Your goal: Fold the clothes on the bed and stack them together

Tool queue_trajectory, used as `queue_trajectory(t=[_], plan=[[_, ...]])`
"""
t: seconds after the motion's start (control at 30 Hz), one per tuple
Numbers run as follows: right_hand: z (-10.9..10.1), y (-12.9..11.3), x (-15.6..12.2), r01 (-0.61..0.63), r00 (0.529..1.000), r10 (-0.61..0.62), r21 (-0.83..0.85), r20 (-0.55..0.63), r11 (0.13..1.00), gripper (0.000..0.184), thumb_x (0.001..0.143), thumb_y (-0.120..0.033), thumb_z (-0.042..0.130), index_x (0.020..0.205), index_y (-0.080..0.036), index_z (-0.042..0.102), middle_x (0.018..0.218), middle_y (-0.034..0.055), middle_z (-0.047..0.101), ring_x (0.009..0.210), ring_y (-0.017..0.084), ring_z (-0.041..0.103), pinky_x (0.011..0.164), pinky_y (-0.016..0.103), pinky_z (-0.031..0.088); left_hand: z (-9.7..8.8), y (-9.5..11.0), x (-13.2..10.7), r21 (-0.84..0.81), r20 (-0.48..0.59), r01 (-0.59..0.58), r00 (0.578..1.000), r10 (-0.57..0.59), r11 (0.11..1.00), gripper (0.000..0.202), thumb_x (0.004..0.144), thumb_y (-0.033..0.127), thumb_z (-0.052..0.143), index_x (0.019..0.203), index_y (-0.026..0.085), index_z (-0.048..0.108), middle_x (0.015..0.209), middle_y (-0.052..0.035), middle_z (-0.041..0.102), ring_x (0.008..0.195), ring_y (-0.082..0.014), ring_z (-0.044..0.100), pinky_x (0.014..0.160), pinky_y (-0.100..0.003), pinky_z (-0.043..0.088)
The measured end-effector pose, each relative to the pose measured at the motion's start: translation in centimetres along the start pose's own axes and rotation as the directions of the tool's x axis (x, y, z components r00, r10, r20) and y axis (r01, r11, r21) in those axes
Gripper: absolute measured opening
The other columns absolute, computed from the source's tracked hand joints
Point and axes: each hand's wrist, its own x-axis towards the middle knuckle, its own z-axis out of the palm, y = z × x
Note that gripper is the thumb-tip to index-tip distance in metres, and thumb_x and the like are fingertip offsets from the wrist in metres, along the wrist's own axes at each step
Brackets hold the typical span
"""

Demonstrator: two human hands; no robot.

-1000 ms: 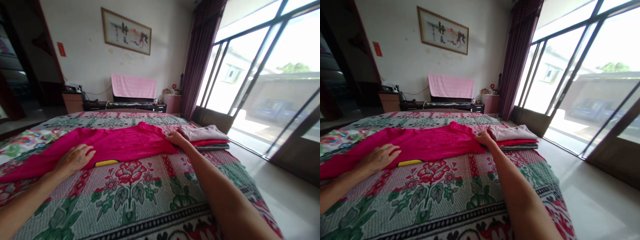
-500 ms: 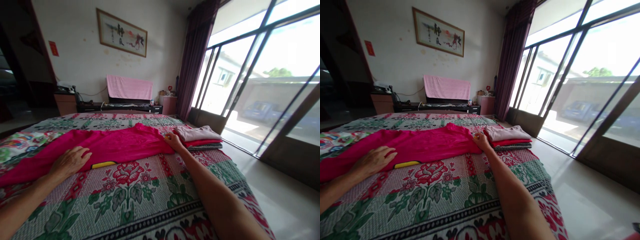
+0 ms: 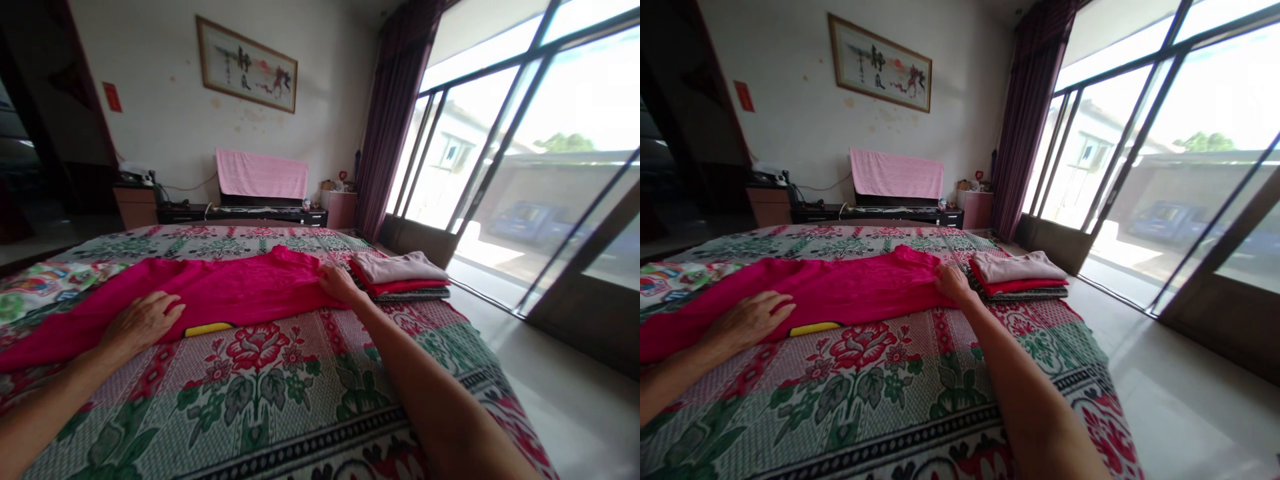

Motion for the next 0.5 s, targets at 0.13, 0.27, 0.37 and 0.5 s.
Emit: queue_trajectory(t=[0.13,0.27,0.37,0.5], plan=[[0.8,-0.4,0.8,-0.046,0.994,0.048,-0.027,0.098,0.999,0.038,0.085,-0.038,0.052,0.113,-0.016,0.066,0.101,0.012,0.071,0.095,0.023,0.064,0.08,0.027,0.043,-0.4,0.4,-0.1,0.014,0.012,0.021,1.0,-0.021,1.0,0.052,0.085,0.042,0.033,0.113,0.011,0.064,0.116,-0.0141,0.064,0.108,-0.0271,0.059,0.098,-0.04,0.041],[0.5,-1.3,2.1,-0.08,0.991,0.086,-0.063,0.107,0.995,0.043,0.089,-0.048,0.046,0.104,-0.016,0.07,0.103,0.0149,0.069,0.095,0.024,0.064,0.081,0.031,0.045,-0.7,0.7,-0.3,0.064,0.008,0.022,1.0,-0.023,0.998,0.051,0.087,0.041,0.033,0.114,0.01,0.063,0.119,-0.0143,0.063,0.111,-0.0263,0.057,0.1,-0.039,0.04],[0.8,-3.2,3.1,0.067,0.996,-0.065,-0.043,0.065,0.997,0.033,0.089,-0.035,0.046,0.103,-0.019,0.071,0.102,0.0103,0.07,0.092,0.02,0.063,0.08,0.027,0.044,-0.8,0.8,-0.4,0.085,-0.002,-0.015,1.0,0.015,0.996,0.048,0.088,0.039,0.033,0.113,0.012,0.063,0.118,-0.0126,0.064,0.113,-0.0239,0.057,0.1,-0.036,0.04],[2.3,-6.2,4.0,0.203,0.97,-0.205,0.028,0.127,0.979,0.029,0.082,-0.027,0.053,0.102,-0.023,0.074,0.096,0.004,0.073,0.088,0.018,0.064,0.074,0.023,0.043,-0.9,1.1,-0.4,0.061,-0.045,0.006,0.999,-0.003,0.998,0.046,0.087,0.041,0.035,0.109,0.014,0.065,0.112,-0.0112,0.066,0.104,-0.0233,0.061,0.096,-0.035,0.043]])
